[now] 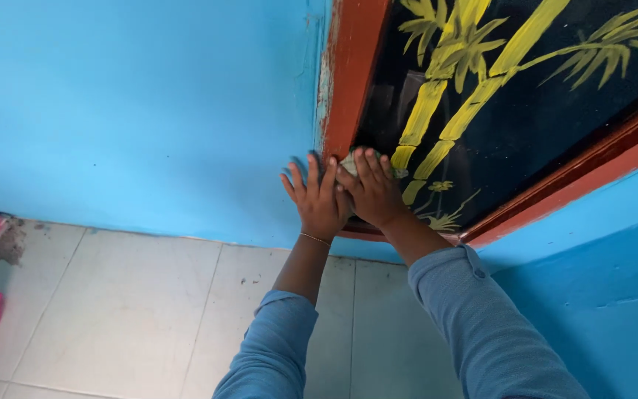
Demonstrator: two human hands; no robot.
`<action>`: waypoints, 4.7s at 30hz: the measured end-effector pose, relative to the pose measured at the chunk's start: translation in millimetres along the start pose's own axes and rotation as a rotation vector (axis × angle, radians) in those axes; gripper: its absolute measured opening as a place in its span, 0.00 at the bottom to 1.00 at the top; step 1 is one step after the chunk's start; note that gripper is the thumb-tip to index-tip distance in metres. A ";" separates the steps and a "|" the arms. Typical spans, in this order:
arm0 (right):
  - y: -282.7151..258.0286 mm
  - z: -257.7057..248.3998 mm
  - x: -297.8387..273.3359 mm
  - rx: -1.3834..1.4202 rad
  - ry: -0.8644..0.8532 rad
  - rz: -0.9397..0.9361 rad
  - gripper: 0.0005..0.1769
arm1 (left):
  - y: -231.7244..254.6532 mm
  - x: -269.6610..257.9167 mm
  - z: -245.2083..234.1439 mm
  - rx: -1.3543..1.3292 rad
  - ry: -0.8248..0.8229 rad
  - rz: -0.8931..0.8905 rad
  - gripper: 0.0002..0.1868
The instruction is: Wiping a decorative glass panel on a door with a cloth
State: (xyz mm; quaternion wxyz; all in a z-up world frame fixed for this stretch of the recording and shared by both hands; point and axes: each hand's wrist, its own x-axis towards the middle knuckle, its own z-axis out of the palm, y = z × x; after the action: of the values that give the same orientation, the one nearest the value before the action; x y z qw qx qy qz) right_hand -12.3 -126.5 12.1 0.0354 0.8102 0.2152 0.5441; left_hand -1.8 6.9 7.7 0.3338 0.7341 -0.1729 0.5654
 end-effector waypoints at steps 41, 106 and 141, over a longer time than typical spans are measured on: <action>126.2 -129.8 175.2 -0.384 -0.083 -0.388 0.25 | 90.4 86.6 -13.9 -0.250 -0.213 -0.004 0.31; 99.2 -116.1 -10.2 -0.347 -0.238 -0.415 0.19 | 64.9 -63.2 19.9 -0.293 -0.510 -0.067 0.25; 181.8 -222.5 175.2 -0.182 -0.181 0.297 0.47 | 163.1 237.8 20.8 0.017 -0.149 0.579 0.20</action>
State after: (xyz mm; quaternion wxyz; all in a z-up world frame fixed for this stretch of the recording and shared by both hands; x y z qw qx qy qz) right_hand -100.2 -262.5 307.1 0.0473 0.8721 0.0393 0.4855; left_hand -18.4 -94.9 277.7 0.1388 0.6964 -0.3947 0.5831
